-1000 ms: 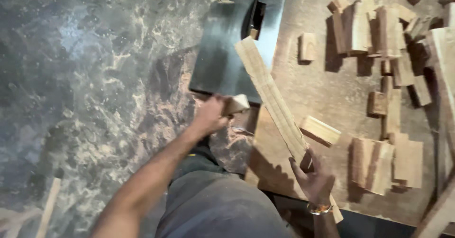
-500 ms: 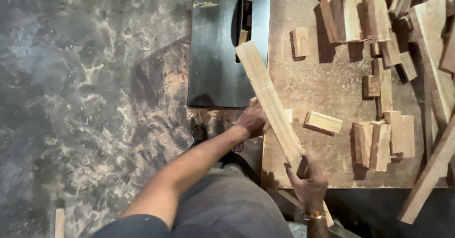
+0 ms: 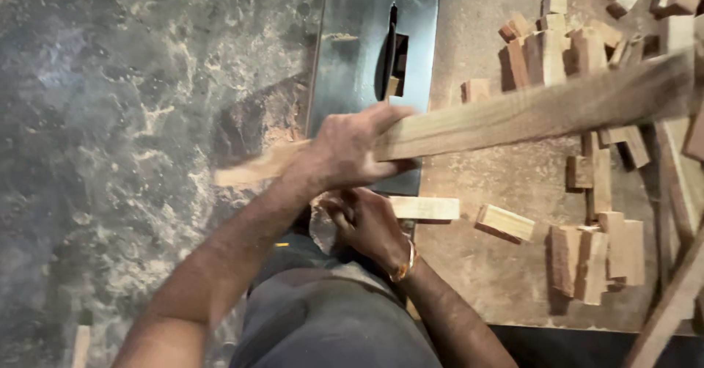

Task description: The person sorts wooden blocks and offcuts on a workbench beside a table saw, moving pieces aside and aligning them. The person then carries long wooden planks across the workshop and places them onto a large stack of lumber before returning to the saw bench to continue handling pieces.

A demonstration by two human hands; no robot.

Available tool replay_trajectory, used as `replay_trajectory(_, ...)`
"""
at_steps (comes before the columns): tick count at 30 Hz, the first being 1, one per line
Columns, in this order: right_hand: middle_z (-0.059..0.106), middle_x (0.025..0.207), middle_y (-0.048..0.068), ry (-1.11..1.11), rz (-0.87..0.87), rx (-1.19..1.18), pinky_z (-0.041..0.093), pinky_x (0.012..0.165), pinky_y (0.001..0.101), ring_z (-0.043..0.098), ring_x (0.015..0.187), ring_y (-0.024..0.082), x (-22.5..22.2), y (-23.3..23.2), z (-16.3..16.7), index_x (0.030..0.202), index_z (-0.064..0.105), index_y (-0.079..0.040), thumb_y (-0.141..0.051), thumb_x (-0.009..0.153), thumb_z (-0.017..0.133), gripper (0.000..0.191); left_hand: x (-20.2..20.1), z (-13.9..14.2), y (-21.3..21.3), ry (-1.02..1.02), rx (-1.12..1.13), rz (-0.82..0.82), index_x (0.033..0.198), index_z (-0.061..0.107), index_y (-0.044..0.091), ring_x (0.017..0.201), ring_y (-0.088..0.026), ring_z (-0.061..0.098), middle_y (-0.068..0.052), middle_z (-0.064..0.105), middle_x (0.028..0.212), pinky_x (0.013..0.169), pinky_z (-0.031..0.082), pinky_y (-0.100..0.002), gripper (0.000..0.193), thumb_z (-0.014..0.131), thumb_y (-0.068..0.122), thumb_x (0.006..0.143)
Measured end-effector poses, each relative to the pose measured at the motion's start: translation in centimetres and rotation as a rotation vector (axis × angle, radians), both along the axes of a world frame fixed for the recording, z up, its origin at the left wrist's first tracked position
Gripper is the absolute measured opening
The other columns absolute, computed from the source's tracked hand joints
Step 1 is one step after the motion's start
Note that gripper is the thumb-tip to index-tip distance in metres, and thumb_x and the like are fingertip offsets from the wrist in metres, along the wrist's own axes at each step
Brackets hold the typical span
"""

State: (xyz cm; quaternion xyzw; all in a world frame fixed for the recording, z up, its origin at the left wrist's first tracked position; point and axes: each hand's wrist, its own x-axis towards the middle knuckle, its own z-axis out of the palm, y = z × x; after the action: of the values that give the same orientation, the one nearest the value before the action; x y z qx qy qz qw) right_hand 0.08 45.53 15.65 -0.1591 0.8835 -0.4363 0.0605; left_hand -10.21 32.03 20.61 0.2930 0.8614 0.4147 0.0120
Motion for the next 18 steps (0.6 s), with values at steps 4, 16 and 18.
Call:
replay_trajectory(4,0.070,0.101,0.010,0.463,-0.174,0.061,0.058,0.086,0.0440,0.071,0.095,0.033,-0.9,-1.9,-0.5,0.120,0.067,-0.006,-0.012,0.105,0.070,0.016,-2.4,-5.2,-7.7,-0.029,-0.388,-0.058,0.136,0.058,0.018,0.089,-0.031,0.073,-0.009,0.069,0.111,0.075,0.060,-0.044,0.071,0.079,0.054,0.078)
replay_trajectory(16,0.046,0.154,0.012,0.238,-0.112,0.505,0.018,0.128,0.0479,0.034,0.151,0.029,-11.0,-6.7,-14.4,0.153,0.042,-0.004,-0.034,0.096,0.066,0.068,-8.9,-18.1,-19.0,0.041,-0.455,-0.204,0.140,0.057,0.023,0.095,-0.030,0.071,-0.008,0.070,0.120,0.074,0.058,-0.044,0.071,0.070,0.060,0.081)
replay_trajectory(18,0.047,0.152,0.012,0.228,-0.125,0.485,0.018,0.128,0.0484,0.034,0.150,0.029,-11.6,-6.6,-15.1,0.152,0.043,-0.005,-0.033,0.097,0.066,0.066,-9.9,-18.4,-18.9,0.046,-0.522,-0.205,0.142,0.056,0.024,0.097,-0.029,0.071,-0.008,0.070,0.113,0.075,0.058,-0.043,0.070,0.070,0.062,0.084)
